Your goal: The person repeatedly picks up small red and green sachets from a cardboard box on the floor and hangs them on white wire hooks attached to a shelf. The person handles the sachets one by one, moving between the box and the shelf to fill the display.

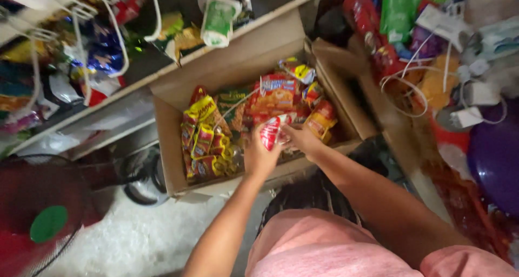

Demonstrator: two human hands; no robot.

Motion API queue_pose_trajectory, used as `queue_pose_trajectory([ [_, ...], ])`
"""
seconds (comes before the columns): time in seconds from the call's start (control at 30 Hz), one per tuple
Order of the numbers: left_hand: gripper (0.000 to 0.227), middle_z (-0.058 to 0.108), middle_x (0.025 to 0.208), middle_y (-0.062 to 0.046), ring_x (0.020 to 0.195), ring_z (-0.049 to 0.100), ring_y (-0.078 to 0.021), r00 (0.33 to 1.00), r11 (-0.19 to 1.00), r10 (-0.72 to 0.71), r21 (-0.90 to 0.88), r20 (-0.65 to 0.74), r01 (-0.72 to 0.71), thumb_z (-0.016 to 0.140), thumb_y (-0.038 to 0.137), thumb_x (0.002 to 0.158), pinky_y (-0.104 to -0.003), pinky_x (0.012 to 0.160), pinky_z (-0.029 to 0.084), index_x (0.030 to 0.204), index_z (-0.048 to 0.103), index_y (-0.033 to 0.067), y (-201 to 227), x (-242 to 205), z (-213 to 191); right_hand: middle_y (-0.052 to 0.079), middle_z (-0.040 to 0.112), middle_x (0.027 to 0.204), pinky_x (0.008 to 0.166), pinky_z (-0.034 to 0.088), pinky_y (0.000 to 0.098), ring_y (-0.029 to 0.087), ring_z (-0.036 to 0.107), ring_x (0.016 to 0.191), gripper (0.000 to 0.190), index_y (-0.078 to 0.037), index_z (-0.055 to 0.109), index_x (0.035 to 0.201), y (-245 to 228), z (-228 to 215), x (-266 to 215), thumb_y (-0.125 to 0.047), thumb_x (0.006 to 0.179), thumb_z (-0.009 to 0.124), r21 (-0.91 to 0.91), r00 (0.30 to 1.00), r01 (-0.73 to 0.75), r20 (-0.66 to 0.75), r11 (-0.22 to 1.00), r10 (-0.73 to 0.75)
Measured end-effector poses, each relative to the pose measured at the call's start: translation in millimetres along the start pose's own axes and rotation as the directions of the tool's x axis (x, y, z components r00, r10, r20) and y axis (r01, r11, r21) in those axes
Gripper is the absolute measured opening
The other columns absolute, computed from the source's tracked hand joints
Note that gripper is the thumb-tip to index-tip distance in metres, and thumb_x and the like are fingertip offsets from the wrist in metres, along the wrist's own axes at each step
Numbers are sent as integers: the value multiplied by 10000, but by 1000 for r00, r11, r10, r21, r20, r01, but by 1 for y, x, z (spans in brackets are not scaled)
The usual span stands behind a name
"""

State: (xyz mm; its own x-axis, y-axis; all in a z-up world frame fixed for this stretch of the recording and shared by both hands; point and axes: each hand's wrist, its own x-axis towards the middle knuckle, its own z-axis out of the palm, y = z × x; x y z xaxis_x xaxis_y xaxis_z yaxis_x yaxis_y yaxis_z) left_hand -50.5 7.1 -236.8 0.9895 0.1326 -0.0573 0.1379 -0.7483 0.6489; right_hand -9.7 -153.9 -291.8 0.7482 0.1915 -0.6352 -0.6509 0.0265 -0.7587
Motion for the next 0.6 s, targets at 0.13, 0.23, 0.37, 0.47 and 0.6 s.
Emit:
queue_pose_trajectory([
  [0.13,740,570,1396,-235,1276,537,-459,910,928,369,16,-188,-373,730,197,765,-541,1110,418,1444,463,73,43,-17,-14,65,753,957,724,590,318,170,733,790,251,-36,713,1081,-39,-4,-9,-245,971,630,447,990,141,-71,883,-122],
  [0.23,833,527,1336,-283,1261,498,-503,813,844,529,60,-244,-532,786,229,754,-621,1137,340,1474,424,17,81,-20,-35,69,757,944,705,572,305,153,712,774,234,6,735,1060,-88,-8,-33,-195,949,688,473,951,305,-199,827,-237],
  [0.37,813,519,1351,-296,1263,485,-507,719,791,592,94,-363,-604,802,264,807,-580,1073,393,1489,418,41,135,-20,-67,73,750,905,668,547,306,129,681,749,251,42,750,1023,-150,-19,-81,-198,972,695,472,846,524,-195,709,-496],
  [0.47,770,529,1329,-283,1220,493,-480,660,745,642,114,-390,-657,808,293,797,-567,1015,387,1440,462,48,177,-23,-101,44,755,901,651,535,272,89,673,745,247,34,750,1020,-195,-28,-117,-201,973,689,443,756,638,-206,629,-622],
  [0.6,466,550,1312,-184,1192,503,-400,457,597,769,246,-447,-764,747,221,890,-521,1036,399,1326,605,141,236,-21,-151,54,762,895,649,534,247,80,679,740,242,55,744,1036,-255,-42,-169,-173,988,679,336,592,788,-189,515,-783],
])
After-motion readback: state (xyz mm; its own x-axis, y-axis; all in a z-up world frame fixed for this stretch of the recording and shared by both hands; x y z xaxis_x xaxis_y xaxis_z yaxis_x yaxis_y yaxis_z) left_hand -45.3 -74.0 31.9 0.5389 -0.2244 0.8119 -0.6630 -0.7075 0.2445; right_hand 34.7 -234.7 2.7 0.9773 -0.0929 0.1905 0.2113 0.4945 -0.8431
